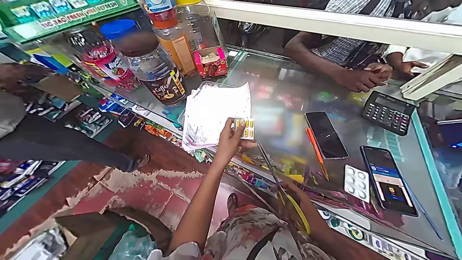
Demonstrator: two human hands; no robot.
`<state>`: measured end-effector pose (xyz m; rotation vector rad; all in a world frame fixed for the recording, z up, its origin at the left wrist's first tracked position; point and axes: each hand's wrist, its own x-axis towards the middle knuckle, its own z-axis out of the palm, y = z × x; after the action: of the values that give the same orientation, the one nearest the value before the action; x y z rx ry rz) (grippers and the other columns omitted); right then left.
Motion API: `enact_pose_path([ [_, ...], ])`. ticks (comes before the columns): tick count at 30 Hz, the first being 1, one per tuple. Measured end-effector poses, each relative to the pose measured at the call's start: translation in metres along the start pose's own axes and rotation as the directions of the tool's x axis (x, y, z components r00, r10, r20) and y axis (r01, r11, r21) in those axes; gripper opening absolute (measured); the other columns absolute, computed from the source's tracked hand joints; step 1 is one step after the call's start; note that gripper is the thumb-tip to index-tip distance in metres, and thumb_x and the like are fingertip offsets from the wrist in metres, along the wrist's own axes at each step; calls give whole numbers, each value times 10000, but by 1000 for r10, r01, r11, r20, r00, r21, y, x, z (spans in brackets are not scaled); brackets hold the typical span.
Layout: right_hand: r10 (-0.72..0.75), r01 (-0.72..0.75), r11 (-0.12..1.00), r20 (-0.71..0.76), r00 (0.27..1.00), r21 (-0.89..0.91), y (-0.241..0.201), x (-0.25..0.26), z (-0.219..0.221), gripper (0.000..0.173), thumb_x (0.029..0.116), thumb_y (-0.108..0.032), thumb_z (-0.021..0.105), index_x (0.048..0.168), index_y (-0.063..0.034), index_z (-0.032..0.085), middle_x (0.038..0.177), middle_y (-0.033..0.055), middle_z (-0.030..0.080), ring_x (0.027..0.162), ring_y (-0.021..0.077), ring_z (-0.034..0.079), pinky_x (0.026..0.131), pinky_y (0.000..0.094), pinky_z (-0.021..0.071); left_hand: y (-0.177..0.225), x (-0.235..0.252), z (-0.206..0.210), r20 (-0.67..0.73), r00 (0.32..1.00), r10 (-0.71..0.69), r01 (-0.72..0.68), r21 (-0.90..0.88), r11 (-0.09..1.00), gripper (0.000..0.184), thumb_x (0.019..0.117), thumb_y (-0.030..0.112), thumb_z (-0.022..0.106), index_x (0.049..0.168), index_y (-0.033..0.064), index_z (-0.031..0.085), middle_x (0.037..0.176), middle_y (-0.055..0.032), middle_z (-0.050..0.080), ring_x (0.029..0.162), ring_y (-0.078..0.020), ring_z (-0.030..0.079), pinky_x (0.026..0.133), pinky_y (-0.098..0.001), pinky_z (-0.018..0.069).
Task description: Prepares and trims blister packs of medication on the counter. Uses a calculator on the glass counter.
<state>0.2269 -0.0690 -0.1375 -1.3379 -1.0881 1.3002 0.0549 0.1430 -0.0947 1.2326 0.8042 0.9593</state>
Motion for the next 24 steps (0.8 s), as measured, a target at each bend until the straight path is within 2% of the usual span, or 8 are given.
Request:
enact_pose_path([
  [1,2,-2,1000,-5,1000,-9,-1,0,-3,348,891,-150,635,1225,-78,571,732,-107,651,549,-14,577,490,172,489,1,5,-7,16,999,28,-29,102,994,255,1089,182,491,1286,22,497,872,-121,727,637,-179,729,573,-298,627],
  [3,17,-18,999,-5,1000,-36,-4,3,-9,351,908,-185,630,1235,-76,561,715,-101,641,529,-4,569,475,184,490,3,15,-17,105,994,43,-71,278,958,294,1071,240,543,1300,59,572,818,-87,710,573,-122,665,532,-263,572],
  [7,71,-73,988,-18,997,-134,-17,16,-8,368,906,-224,638,1232,-69,570,702,-89,641,521,3,569,474,185,482,10,25,-14,203,979,28,-119,448,886,326,1054,273,581,1330,104,620,852,-68,709,588,-79,621,548,-251,530],
  [9,75,-79,988,-34,997,-133,-18,21,-5,372,902,-266,654,1215,-76,584,684,-93,626,506,-2,551,465,181,469,12,25,-12,228,974,10,-118,463,879,336,1055,275,578,1338,98,618,887,-70,712,631,-72,635,597,-248,545],
  [11,94,-98,990,-41,995,-105,-19,24,-5,380,897,-306,675,1202,-93,593,664,-93,612,483,0,539,438,178,456,10,26,-9,234,972,5,-114,456,882,331,1057,274,575,1333,97,619,838,-53,699,578,-53,609,549,-221,527],
  [15,84,-85,996,-25,996,-30,-20,24,-3,313,928,-222,648,1203,-86,588,675,-87,616,481,0,541,433,164,455,10,28,-6,256,966,-20,-103,458,883,336,1064,267,560,1346,88,605,815,-54,685,549,-51,590,525,-217,514],
  [18,68,-68,998,-29,997,6,-19,24,-1,283,942,-199,626,1197,-82,589,685,-83,616,483,-1,535,435,163,451,9,31,-6,279,960,-19,-118,466,877,341,1067,274,553,1343,79,607,854,-61,698,589,-56,619,572,-230,542],
  [24,45,-49,998,-94,995,-39,-15,25,3,262,941,-178,658,1175,-72,608,651,-81,620,467,-8,525,434,163,442,9,38,0,288,956,-45,-95,453,886,352,1065,277,559,1354,79,599,857,-61,688,589,-54,610,573,-224,538],
])
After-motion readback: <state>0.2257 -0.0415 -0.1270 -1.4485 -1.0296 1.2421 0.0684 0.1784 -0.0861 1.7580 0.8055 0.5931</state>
